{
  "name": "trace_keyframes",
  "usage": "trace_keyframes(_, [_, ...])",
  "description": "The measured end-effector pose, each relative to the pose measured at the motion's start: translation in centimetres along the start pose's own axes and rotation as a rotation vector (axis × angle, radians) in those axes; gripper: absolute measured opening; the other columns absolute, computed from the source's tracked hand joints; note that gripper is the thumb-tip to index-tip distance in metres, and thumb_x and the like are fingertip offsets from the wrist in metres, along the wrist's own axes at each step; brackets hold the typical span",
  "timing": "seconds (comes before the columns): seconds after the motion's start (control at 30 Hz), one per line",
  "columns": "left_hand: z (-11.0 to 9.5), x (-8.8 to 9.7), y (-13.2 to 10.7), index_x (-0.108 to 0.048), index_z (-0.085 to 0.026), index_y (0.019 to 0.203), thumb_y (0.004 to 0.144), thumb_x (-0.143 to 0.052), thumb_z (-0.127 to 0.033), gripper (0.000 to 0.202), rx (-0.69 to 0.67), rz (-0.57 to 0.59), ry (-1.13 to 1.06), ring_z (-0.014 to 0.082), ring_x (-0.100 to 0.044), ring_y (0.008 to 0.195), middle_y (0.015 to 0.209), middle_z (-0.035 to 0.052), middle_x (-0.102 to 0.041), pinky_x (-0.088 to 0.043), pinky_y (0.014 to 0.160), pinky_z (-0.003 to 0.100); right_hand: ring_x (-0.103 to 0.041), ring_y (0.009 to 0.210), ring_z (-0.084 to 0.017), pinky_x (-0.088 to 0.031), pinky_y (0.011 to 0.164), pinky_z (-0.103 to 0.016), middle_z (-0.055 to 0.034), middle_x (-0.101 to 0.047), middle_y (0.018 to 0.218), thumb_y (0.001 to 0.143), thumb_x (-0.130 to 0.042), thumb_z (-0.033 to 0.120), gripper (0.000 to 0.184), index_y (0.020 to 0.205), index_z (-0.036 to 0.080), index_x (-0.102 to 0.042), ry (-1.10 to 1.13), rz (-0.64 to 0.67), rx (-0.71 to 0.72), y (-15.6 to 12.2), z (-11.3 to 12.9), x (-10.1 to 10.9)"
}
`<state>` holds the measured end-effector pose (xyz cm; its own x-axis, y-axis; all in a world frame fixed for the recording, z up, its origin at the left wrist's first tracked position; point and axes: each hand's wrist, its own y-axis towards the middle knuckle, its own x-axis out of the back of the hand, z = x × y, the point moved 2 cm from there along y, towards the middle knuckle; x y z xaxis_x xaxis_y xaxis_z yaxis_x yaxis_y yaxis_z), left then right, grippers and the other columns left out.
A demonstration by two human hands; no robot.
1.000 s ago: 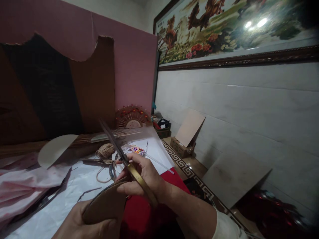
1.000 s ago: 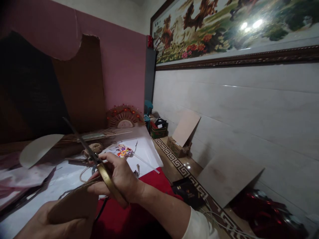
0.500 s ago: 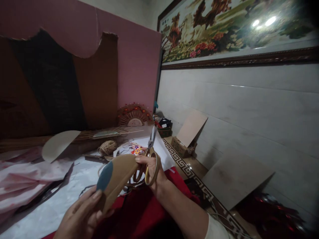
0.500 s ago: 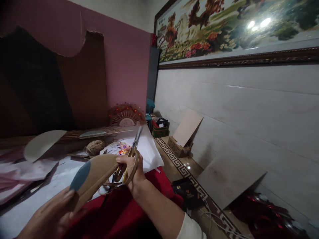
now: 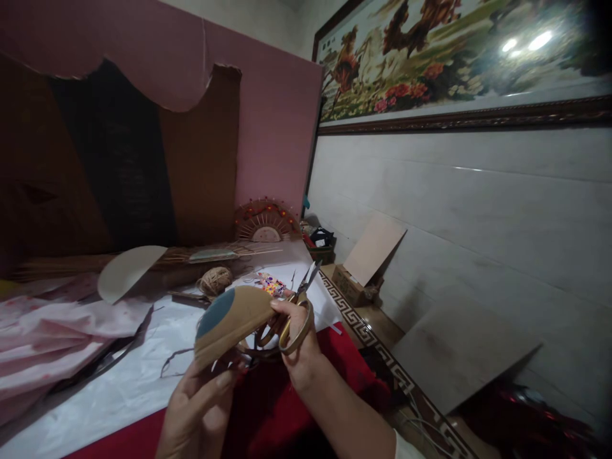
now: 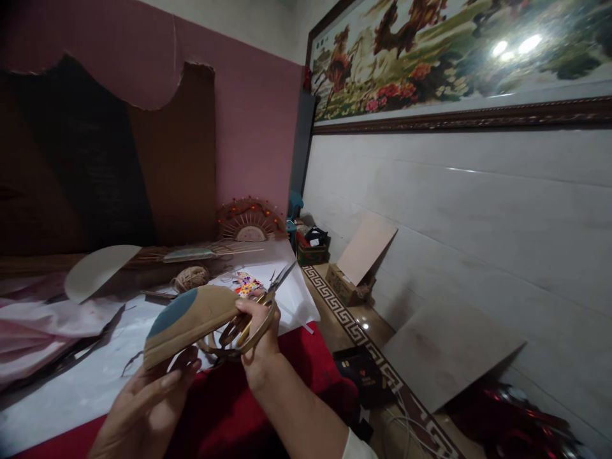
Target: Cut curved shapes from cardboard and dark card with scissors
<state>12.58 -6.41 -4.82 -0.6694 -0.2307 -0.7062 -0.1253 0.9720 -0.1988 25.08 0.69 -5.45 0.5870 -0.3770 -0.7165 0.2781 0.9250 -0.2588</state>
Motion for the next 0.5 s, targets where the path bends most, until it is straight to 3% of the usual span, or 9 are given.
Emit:
trace_keyframes(0.17, [1.4, -1.7, 0.3, -0.067, -0.03, 0.118, 0.074, -0.075, -0.018, 0.045, -0.114, -0.076, -0.111, 0.0169, -0.065, 0.101, 0.115, -0.0003, -0.072, -0.056, 0.087, 0.026, -0.065, 0.071, -0.016, -0.054, 0.069, -0.028, 0.003, -0.065, 0.08, 0.058, -0.07, 0.02, 0.05, 0.104, 0.023, -0.051, 0.032, -0.002, 0.064, -2.6, -0.8, -1.0])
trace_keyframes(0.3, [1.1, -2.1, 0.1, -0.07, -0.027, 0.112, 0.083, -0.066, -0.015, 0.032, 0.006, -0.21, -0.156, 0.0116, -0.066, 0.097, 0.111, -0.0019, -0.073, -0.054, 0.083, 0.018, -0.065, 0.077, -0.018, -0.054, 0.075, -0.032, 0.0021, -0.063, 0.086, 0.06, -0.074, 0.021, 0.054, 0.11, 0.026, -0.053, -0.068, -0.011, 0.209, -4.7, -0.6, -1.3])
trace_keyframes(0.37, [0.9, -1.8, 0.1, -0.071, -0.028, 0.109, 0.083, -0.064, -0.015, 0.03, 0.006, -0.233, -0.135, 0.0136, -0.065, 0.105, 0.111, -0.0034, -0.074, -0.054, 0.083, 0.018, -0.064, 0.08, -0.02, -0.054, 0.078, -0.035, 0.0006, -0.063, 0.088, 0.062, -0.075, 0.024, 0.052, 0.11, 0.025, -0.054, -0.106, 0.034, 0.256, -5.7, -0.4, -1.3])
trace_keyframes(0.5, [1.4, 0.5, 0.4, -0.071, -0.032, 0.105, 0.079, -0.068, -0.017, 0.03, -0.051, -0.195, 0.016, 0.0209, -0.06, 0.118, 0.11, -0.004, -0.075, -0.055, 0.091, 0.028, -0.062, 0.082, -0.021, -0.053, 0.082, -0.038, -0.0008, -0.062, 0.086, 0.062, -0.078, 0.029, 0.051, 0.107, 0.024, -0.056, -0.132, 0.095, 0.265, -7.0, -0.6, -1.4])
